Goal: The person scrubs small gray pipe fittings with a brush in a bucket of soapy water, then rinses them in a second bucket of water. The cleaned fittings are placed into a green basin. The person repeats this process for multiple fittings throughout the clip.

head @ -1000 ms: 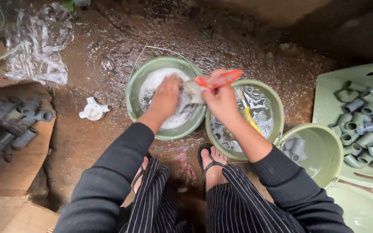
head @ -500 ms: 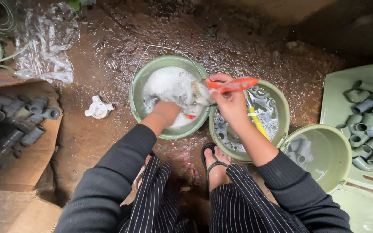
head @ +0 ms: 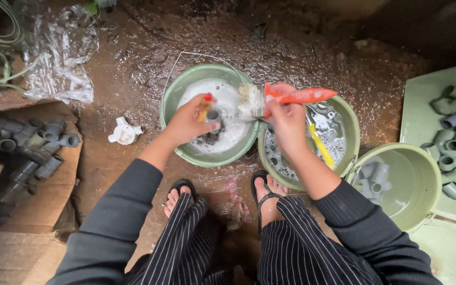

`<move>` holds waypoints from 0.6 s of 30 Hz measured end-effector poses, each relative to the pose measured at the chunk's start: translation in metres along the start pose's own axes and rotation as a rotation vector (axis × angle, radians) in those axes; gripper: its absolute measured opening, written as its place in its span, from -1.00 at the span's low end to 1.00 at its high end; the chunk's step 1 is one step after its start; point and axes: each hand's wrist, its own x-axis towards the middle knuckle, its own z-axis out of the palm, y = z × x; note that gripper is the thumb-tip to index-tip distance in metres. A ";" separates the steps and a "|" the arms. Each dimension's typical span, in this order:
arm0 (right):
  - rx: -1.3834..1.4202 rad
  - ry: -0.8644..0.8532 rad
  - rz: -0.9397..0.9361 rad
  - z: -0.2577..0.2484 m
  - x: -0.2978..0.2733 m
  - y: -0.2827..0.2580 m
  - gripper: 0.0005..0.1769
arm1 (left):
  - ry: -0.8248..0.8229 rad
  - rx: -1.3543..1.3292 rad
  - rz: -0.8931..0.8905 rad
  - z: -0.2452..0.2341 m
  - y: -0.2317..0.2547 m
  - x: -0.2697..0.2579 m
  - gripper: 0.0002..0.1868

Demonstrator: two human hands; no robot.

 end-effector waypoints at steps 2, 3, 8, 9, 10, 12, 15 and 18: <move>0.057 0.003 0.030 0.001 -0.001 0.019 -0.75 | 0.089 -0.289 0.079 -0.007 0.009 -0.011 -0.38; 0.060 0.006 0.030 0.007 -0.009 0.018 -0.75 | 0.086 -0.286 0.080 -0.006 0.006 -0.009 -0.38; 0.054 -0.121 -0.023 0.031 -0.055 0.055 -0.78 | 0.301 -0.569 0.120 0.002 -0.005 -0.008 -0.59; 0.047 -0.115 -0.024 0.031 -0.054 0.058 -0.78 | 0.294 -0.576 0.123 0.007 -0.005 -0.010 -0.59; 0.064 -0.122 -0.069 0.031 -0.054 0.062 -0.79 | 0.280 -0.611 0.102 0.011 -0.004 -0.012 -0.64; 0.077 -0.127 -0.111 0.029 -0.048 0.056 -0.80 | 0.262 -0.651 0.079 0.017 0.001 -0.018 -0.69; 0.033 -0.003 -0.310 0.032 -0.038 0.028 -0.85 | 0.252 -0.663 0.012 0.024 0.020 -0.031 -0.72; 0.083 0.038 -0.277 0.042 -0.053 0.019 -0.85 | 0.281 -0.885 -0.133 0.034 0.036 -0.037 -0.64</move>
